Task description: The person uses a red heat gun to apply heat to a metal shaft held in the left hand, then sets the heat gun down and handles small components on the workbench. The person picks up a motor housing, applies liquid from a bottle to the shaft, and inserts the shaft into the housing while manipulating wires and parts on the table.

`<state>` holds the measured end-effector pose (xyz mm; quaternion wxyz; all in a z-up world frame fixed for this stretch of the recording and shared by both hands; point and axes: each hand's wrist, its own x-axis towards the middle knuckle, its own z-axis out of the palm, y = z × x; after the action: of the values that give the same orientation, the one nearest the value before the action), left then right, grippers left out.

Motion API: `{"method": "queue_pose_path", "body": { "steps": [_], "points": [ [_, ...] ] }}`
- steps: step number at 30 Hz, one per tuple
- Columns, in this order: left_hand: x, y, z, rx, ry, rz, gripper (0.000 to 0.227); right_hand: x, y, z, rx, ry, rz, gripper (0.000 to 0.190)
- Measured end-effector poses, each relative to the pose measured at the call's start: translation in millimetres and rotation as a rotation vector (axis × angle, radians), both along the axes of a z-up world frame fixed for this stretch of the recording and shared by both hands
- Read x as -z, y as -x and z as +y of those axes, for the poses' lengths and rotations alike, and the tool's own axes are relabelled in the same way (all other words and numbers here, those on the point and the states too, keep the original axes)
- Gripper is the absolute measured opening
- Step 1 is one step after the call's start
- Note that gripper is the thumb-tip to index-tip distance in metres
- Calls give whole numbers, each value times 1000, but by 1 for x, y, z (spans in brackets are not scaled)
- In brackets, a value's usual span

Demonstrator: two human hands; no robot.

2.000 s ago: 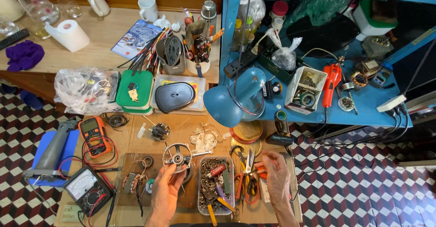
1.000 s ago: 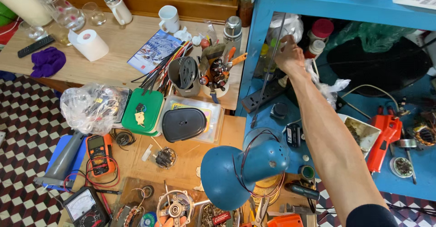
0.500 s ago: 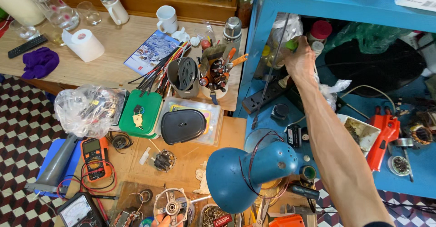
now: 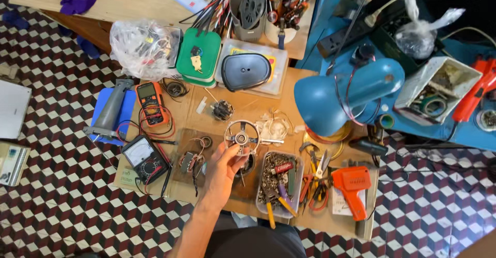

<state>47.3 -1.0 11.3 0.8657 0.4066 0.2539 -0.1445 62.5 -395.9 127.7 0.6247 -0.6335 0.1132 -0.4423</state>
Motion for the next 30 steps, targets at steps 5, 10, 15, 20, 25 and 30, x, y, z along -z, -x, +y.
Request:
{"method": "queue_pose_path", "body": {
  "steps": [5,10,15,20,25,30],
  "points": [
    [-6,-9,23,144,49,-22,22,33,138,46,-38,-84,340,30],
    [22,-18,46,270,46,-72,21,92,190,191,-116,-476,1019,44],
    [35,-23,57,376,2,-153,23,87,172,258,-450,-372,1219,51],
    [44,-22,58,434,26,-184,26,65,126,288,-645,-251,1247,50],
    [46,-29,56,476,-47,-127,33,67,96,296,-697,-454,1265,50],
    [45,-33,53,489,-136,-132,43,70,82,294,-729,-498,1241,48]
  ]
}}
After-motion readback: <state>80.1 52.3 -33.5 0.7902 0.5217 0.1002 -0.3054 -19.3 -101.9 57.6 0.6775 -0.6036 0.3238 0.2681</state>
